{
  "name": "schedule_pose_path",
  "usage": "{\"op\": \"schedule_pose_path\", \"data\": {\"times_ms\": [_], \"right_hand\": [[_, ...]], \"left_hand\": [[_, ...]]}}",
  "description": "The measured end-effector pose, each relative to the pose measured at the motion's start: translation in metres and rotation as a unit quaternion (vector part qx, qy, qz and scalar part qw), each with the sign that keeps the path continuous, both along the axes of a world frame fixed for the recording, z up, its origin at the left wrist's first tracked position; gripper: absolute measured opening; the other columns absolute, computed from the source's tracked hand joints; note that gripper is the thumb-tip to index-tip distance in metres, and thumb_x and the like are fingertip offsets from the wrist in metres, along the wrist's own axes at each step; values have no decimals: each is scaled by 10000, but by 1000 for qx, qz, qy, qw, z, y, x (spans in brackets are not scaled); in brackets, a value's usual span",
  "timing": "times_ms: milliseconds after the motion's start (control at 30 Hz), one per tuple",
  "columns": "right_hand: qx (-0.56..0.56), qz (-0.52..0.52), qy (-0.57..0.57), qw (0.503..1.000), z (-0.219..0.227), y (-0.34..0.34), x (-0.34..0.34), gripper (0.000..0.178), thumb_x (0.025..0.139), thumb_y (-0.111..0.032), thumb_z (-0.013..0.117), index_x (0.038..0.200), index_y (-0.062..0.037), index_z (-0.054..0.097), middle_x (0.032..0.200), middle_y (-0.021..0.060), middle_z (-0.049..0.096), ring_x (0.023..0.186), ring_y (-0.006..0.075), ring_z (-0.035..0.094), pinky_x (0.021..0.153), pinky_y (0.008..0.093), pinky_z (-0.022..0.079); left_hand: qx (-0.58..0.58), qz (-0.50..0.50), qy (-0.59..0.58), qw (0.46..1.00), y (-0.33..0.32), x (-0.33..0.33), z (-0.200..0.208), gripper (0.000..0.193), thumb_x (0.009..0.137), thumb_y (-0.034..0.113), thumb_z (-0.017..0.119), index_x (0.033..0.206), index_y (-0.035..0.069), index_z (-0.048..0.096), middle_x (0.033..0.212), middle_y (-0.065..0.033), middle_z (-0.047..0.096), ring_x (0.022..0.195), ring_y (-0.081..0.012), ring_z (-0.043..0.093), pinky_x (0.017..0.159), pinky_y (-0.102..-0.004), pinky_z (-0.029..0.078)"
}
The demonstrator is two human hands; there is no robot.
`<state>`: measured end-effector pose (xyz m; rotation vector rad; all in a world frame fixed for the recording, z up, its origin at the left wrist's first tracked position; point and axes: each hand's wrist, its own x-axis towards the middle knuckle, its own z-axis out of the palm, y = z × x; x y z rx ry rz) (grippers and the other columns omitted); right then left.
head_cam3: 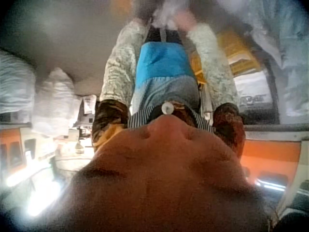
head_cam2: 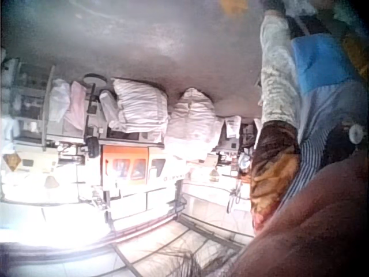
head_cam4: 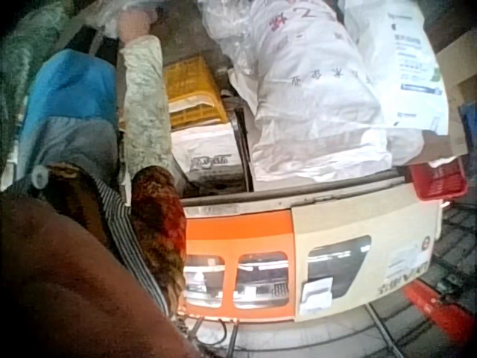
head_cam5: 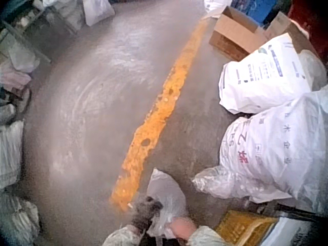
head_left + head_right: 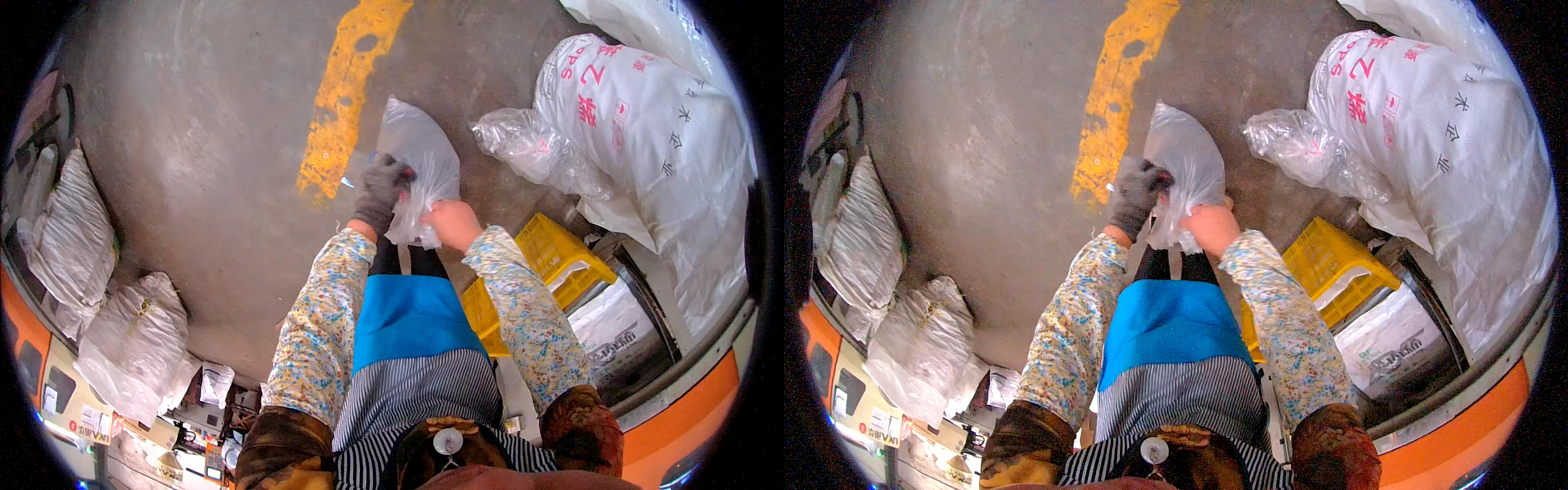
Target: The person picks light green circular plastic parts from a large white sack and places them into a clear plastic bag. They then tie the bag closed with a red string. The person also handles a grey sack and picks up small black metal parts from a machine surface.
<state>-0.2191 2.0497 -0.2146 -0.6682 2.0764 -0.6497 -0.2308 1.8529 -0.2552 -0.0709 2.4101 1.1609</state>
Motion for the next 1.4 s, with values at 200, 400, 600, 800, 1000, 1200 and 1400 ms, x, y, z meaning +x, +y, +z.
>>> {"op": "schedule_pose_path", "data": {"times_ms": [200, 400, 600, 800, 1000, 1200, 1400], "right_hand": [[147, 123, 41, 981, -12, -16, 2, 158, 755, -107, 560, 804, -106, 710, 779, 135, 651, 761, 324, 627, 665, 448, 490], [-63, -183, -34, 981, 8, 27, 6, 193, 801, -15, 508, 966, -93, 572, 859, 144, 611, 857, 352, 591, 706, 458, 455], [-50, -336, -25, 940, -1, 20, 15, 188, 770, 27, 565, 919, -48, 476, 782, 150, 589, 814, 344, 614, 674, 448, 465], [33, -511, -145, 846, -30, 46, 25, 206, 799, 23, 596, 897, -40, 426, 762, 137, 579, 754, 284, 639, 670, 385, 482], [-45, -340, -4, 939, 4, 32, -24, 200, 814, -45, 598, 940, -80, 446, 785, 172, 583, 758, 402, 587, 632, 475, 457], [-61, -252, 53, 964, 21, 25, -40, 163, 823, -46, 552, 954, -86, 464, 781, 167, 588, 787, 394, 587, 643, 504, 450], [-21, -215, 58, 975, 22, 25, -56, 168, 809, -23, 532, 952, -79, 465, 795, 164, 597, 797, 392, 589, 666, 489, 461]], "left_hand": [[169, 152, -162, 960, 59, -8, 15, 223, 788, 309, 667, 930, 149, 728, 901, -130, 628, 806, -307, 613, 706, -405, 480], [129, 22, 10, 991, 56, 17, -7, 250, 826, 288, 620, 1013, 158, 722, 972, -127, 645, 870, -290, 624, 758, -374, 493], [253, 117, -231, 932, 62, 1, 15, 288, 905, 318, 561, 1074, 123, 687, 905, -128, 690, 827, -297, 646, 759, -353, 492], [91, -166, -102, 977, 41, 10, 1, 307, 889, 352, 576, 1029, 97, 674, 874, -158, 671, 827, -343, 640, 707, -401, 495], [-23, -66, -164, 984, 54, 20, -4, 333, 867, 388, 580, 992, 79, 585, 899, -198, 648, 851, -391, 618, 719, -477, 471], [-80, -90, -204, 972, 60, 1, 5, 320, 861, 357, 580, 1017, 81, 533, 893, -211, 648, 872, -403, 615, 721, -503, 462], [-16, -108, -109, 988, 47, 7, -2, 218, 877, 239, 527, 1037, 99, 575, 913, -168, 663, 799, -367, 642, 671, -486, 483]]}}
